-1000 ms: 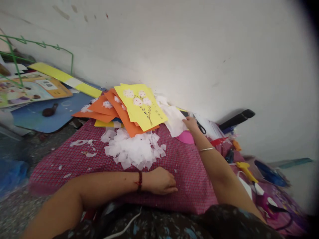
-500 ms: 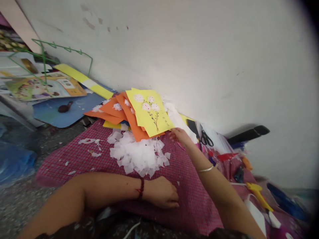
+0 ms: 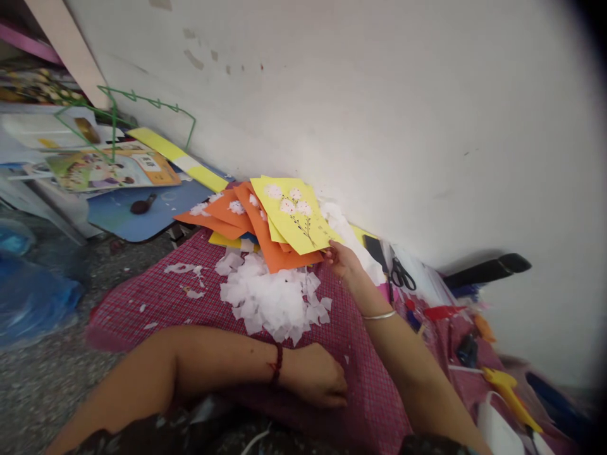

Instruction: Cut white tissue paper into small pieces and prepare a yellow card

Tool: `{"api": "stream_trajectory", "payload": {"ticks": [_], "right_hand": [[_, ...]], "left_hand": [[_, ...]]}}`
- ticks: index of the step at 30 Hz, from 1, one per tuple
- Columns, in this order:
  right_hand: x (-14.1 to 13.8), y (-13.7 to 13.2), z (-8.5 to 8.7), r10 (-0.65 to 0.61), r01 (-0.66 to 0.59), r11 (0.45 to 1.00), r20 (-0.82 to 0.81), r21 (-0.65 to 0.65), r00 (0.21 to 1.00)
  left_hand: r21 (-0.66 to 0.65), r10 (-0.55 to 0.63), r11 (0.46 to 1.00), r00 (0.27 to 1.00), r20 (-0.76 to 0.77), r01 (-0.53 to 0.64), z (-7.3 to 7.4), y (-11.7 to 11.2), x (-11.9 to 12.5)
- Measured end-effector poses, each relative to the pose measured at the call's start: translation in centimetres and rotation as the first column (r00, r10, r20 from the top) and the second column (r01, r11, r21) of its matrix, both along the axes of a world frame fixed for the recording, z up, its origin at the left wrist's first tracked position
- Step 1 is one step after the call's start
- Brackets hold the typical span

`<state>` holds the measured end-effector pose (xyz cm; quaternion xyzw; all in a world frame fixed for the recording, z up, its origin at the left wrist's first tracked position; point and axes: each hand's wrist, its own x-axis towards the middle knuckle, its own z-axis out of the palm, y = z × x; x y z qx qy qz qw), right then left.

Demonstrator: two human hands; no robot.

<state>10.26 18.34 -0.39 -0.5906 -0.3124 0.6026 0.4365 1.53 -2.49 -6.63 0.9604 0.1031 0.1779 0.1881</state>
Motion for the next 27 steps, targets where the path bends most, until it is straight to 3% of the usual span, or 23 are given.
{"api": "stream_trajectory", "payload": {"ticks": [5,11,17,23,27], "right_hand": [[-0.1,1.0,2.1,-0.077,0.082,0.996,-0.115,0.035,0.990],[-0.8,1.7,4.2,-0.086,0.104,0.992,-0.226,0.067,0.970],[-0.6,1.2,4.0,-0.092,0.110,0.992,-0.226,0.067,0.970],[1.8,0.3,3.8,-0.087,0.100,0.992,-0.151,0.083,0.985],[2.9,0.5,2.8,-0.094,0.102,0.990,-0.081,0.102,0.992]], "left_hand": [[0.005,-0.002,1.000,1.000,-0.002,0.002,0.2,0.0,0.0],[0.009,0.009,1.000,0.999,-0.036,-0.008,0.2,0.0,0.1],[0.004,0.014,1.000,0.999,-0.029,-0.014,0.5,-0.1,-0.1],[0.001,0.003,1.000,1.000,-0.024,-0.003,0.8,-0.1,-0.2],[-0.001,0.013,1.000,0.999,-0.045,-0.013,0.7,-0.1,-0.1]]}}
